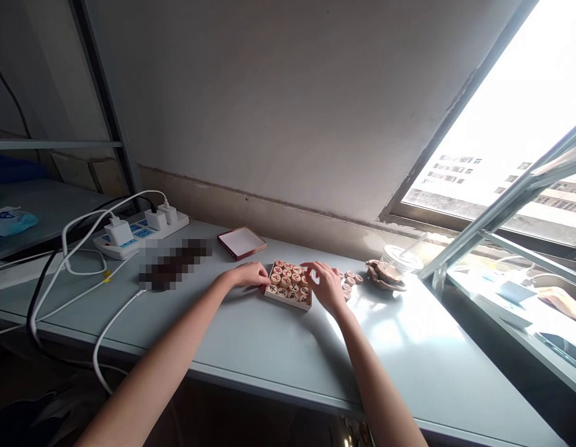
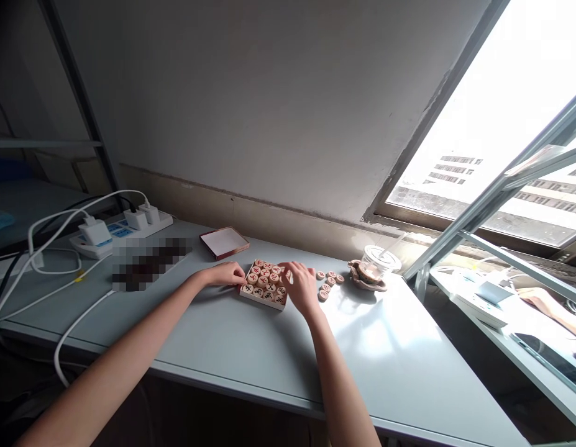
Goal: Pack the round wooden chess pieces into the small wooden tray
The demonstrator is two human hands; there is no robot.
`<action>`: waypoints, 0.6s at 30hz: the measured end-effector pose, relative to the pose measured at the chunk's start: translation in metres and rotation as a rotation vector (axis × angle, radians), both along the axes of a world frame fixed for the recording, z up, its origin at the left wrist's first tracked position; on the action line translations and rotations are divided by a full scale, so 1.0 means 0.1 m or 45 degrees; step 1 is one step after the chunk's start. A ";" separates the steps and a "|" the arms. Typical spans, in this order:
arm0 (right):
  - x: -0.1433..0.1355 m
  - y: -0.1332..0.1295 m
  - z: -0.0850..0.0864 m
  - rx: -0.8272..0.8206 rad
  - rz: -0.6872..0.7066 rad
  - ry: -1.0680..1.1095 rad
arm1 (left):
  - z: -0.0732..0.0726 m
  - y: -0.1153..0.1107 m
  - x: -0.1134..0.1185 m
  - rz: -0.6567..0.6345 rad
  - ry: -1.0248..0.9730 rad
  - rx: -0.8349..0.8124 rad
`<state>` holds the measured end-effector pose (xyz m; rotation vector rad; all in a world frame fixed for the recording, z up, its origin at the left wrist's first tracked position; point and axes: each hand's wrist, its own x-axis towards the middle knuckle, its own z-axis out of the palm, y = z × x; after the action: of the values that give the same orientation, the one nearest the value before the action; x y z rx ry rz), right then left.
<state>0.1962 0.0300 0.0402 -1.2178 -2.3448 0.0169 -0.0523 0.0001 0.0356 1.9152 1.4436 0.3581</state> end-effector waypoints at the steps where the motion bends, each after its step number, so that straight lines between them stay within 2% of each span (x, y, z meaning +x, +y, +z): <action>1: 0.06 0.05 -0.02 0.040 -0.125 -0.031 | 0.00 0.00 0.00 0.006 0.009 0.004; 4: 0.26 0.18 -0.12 0.048 -0.461 -0.203 | 0.00 0.00 0.01 0.028 0.019 0.006; 7: 0.41 0.26 -0.24 -0.035 -0.552 -0.276 | -0.01 -0.01 0.01 0.015 0.003 -0.003; 11: 0.46 0.28 -0.24 -0.070 -0.436 -0.237 | -0.02 -0.01 0.00 0.015 -0.012 -0.005; 16: 0.39 0.19 0.01 -0.119 -0.246 -0.091 | 0.00 -0.02 -0.01 -0.011 -0.034 -0.023; 18: 0.32 0.11 0.10 -0.168 -0.080 0.037 | 0.00 -0.03 -0.01 -0.011 -0.027 -0.017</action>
<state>0.2281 0.0408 0.0506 -1.3441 -2.3104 0.1695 -0.0530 -0.0028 0.0360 1.9011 1.4203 0.3630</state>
